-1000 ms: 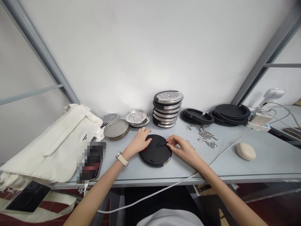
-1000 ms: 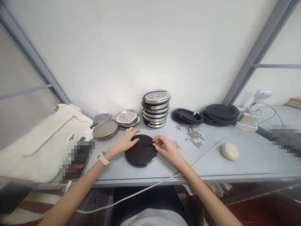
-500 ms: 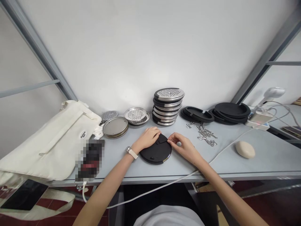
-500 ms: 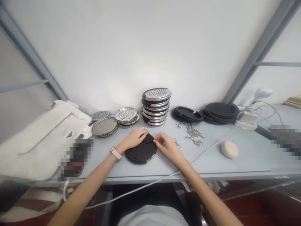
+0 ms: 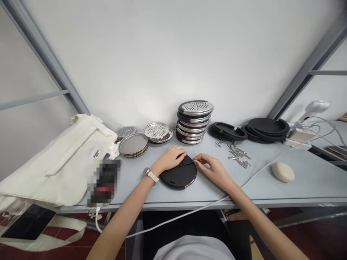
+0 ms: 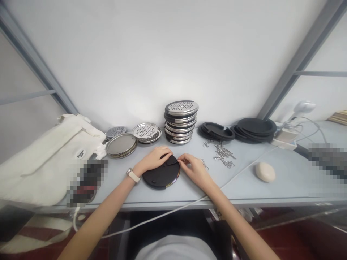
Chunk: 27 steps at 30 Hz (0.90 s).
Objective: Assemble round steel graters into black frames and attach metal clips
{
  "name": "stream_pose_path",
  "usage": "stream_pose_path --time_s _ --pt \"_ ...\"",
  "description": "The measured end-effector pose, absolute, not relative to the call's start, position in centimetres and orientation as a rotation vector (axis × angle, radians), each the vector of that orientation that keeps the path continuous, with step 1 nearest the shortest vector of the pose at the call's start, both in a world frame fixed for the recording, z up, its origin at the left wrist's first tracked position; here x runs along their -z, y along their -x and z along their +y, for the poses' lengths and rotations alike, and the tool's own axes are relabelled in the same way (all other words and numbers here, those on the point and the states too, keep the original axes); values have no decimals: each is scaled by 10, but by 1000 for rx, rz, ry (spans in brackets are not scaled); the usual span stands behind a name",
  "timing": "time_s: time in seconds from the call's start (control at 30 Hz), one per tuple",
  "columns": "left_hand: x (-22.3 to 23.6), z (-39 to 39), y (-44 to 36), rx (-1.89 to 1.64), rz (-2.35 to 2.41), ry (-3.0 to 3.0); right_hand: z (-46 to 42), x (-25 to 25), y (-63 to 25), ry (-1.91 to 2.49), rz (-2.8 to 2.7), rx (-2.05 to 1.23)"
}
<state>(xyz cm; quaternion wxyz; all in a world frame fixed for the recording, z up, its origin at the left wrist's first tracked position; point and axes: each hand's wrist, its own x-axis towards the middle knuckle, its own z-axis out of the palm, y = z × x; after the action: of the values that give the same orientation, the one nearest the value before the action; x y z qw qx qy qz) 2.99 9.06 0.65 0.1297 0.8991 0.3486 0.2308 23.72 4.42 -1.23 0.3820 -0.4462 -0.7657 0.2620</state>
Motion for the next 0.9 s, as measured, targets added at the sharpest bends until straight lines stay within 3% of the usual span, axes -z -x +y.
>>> stream_pose_path --time_s 0.57,0.9 --pt "-13 83 -42 -916 874 -2201 42 14 -235 1185 -1878 -545" --pt "-9 85 -41 -870 832 -2217 39 11 -232 1167 -2045 -617"
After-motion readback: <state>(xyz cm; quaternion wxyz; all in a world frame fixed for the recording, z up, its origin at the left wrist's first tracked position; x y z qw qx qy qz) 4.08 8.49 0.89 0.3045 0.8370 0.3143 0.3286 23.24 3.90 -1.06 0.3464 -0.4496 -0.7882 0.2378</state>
